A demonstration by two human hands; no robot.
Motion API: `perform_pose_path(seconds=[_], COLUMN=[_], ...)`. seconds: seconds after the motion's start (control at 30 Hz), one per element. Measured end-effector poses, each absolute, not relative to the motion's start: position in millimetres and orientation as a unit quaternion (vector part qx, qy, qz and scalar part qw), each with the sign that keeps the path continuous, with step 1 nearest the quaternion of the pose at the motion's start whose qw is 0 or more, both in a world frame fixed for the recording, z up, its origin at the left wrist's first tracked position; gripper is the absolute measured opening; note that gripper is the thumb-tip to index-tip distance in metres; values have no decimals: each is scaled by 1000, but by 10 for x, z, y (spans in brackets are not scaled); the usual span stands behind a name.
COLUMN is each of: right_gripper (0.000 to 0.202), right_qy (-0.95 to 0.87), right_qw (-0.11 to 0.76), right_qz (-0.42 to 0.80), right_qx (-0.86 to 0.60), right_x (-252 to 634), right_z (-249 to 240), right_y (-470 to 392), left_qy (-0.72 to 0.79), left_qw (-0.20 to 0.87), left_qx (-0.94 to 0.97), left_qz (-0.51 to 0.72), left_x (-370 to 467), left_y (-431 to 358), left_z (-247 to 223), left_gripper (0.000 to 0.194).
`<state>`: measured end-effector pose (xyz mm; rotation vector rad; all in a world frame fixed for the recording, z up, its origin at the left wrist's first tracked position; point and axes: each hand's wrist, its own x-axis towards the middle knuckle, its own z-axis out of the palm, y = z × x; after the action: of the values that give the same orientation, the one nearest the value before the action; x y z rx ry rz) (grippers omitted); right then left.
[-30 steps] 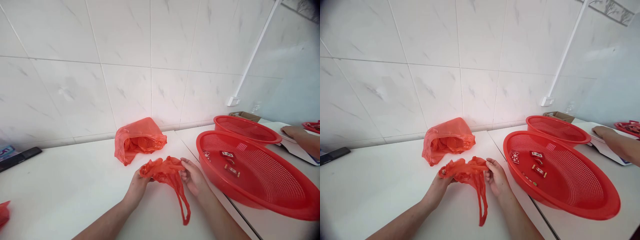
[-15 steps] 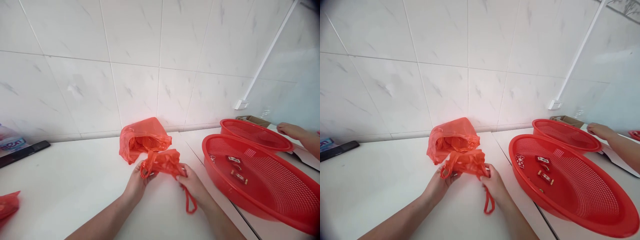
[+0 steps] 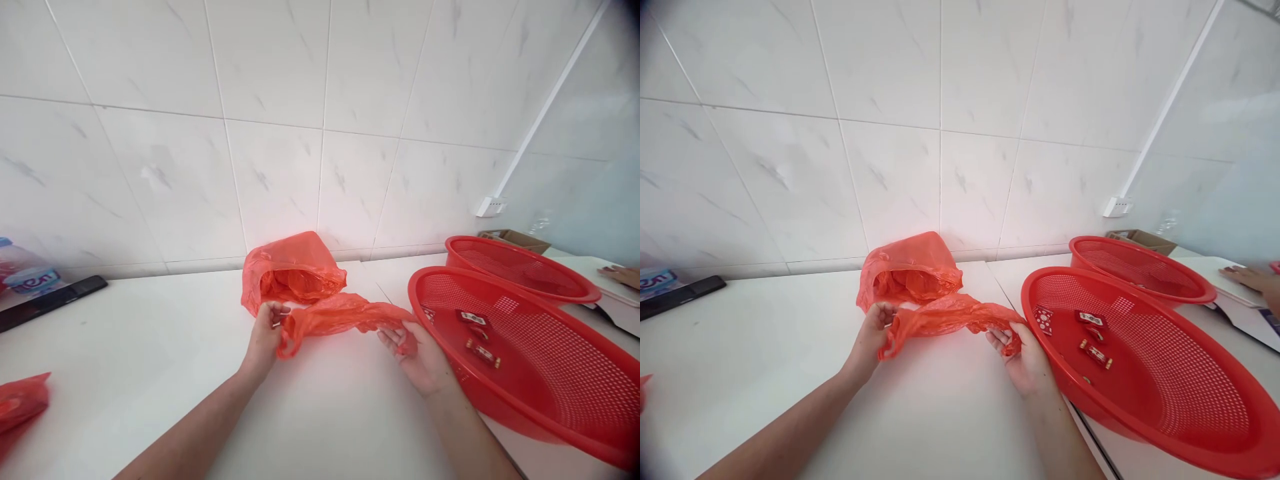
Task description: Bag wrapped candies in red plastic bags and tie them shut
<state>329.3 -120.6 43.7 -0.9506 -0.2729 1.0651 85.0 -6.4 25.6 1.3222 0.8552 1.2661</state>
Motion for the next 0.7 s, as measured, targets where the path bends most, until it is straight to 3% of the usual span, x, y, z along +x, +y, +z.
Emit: perform_pose_path(seconds=[0.1,0.23,0.43,0.57,0.63,0.7], right_gripper=[16,15,23,45,53,49], right_qy=[-154,-255,-351,-457,-552,-610], right_qw=[751,700,574,488,459,462], right_qz=[445,389,380,144,-47,-189], right_qx=[-463,-542,-634,-730,-695,-615], right_x=[3305,3240,3122,2992,2852,2680], right_z=[454,419,443,561,635,683], right_y=[-1217,-1227,-1235,-1313,-1411,-1524], left_qy=[281,140,277,353,353,355], left_qw=[392,150,96,177,216,248], left_qx=[703,866,929,885,869,852], left_qz=[523,456,224,247,271,295], left_x=[852,858,1011,1010,992,986], left_y=[-256,-455,-518,-434,-394,-385], left_z=[312,346,271,223,229,250], left_gripper=[52,51,76,46,26,13])
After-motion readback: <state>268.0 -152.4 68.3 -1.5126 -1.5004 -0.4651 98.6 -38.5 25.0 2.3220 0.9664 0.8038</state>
